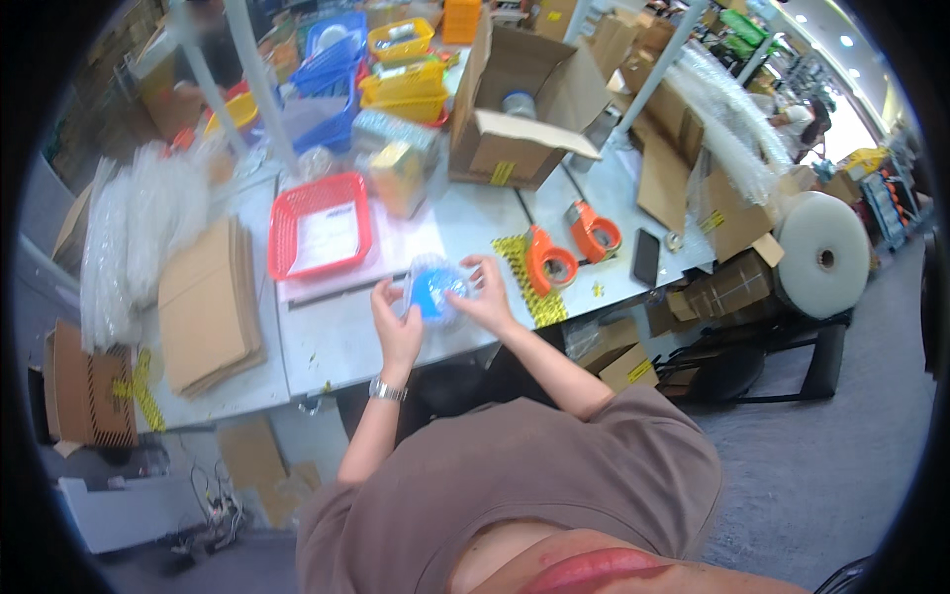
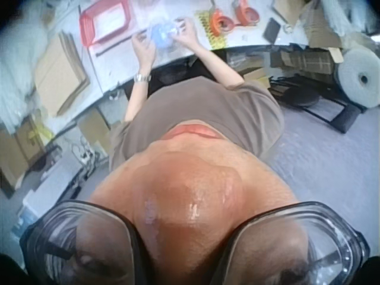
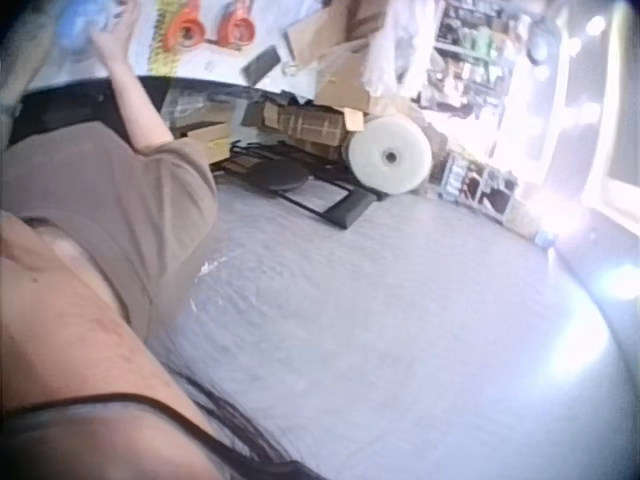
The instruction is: The person wraps multiple small items in bubble wrap and secures them with tape. They handle a white bottle, a green box, a yellow box, and a blue-lidded jar, wrapping each individually and placing them aside.
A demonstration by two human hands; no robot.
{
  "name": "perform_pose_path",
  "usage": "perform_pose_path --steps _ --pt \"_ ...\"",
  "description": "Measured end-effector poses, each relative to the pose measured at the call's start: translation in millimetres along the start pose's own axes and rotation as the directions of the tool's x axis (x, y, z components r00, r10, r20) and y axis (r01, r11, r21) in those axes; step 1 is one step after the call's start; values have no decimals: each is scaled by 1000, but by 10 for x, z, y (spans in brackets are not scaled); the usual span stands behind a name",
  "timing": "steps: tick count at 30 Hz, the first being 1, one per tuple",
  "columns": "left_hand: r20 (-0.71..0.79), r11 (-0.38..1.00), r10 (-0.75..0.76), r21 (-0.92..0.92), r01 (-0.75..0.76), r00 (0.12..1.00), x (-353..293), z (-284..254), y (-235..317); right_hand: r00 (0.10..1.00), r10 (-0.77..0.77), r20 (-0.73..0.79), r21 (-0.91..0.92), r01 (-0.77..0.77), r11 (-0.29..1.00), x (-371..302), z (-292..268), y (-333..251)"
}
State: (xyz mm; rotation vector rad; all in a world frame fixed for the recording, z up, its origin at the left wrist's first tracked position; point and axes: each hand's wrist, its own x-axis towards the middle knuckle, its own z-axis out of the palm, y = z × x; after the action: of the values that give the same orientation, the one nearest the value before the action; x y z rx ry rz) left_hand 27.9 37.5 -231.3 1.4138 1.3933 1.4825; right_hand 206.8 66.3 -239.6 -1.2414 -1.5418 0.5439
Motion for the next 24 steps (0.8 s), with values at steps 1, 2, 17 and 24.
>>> perform_pose_path --steps 1,2,17,24 --pt "50 998 -39 -53 42 998 -2 12 30 1000 -29 13 3 29 1000 27 -7 -29" --pt "106 991 -86 -91 96 991 -36 -11 35 999 -1 47 8 1 1000 25 -13 -23" --pt "338 847 428 173 -503 838 155 -160 -181 915 -261 308 11 271 962 -141 -297 -140" --pt "337 752 415 396 -527 845 294 19 -58 999 21 38 84 -24 996 -130 -7 75"
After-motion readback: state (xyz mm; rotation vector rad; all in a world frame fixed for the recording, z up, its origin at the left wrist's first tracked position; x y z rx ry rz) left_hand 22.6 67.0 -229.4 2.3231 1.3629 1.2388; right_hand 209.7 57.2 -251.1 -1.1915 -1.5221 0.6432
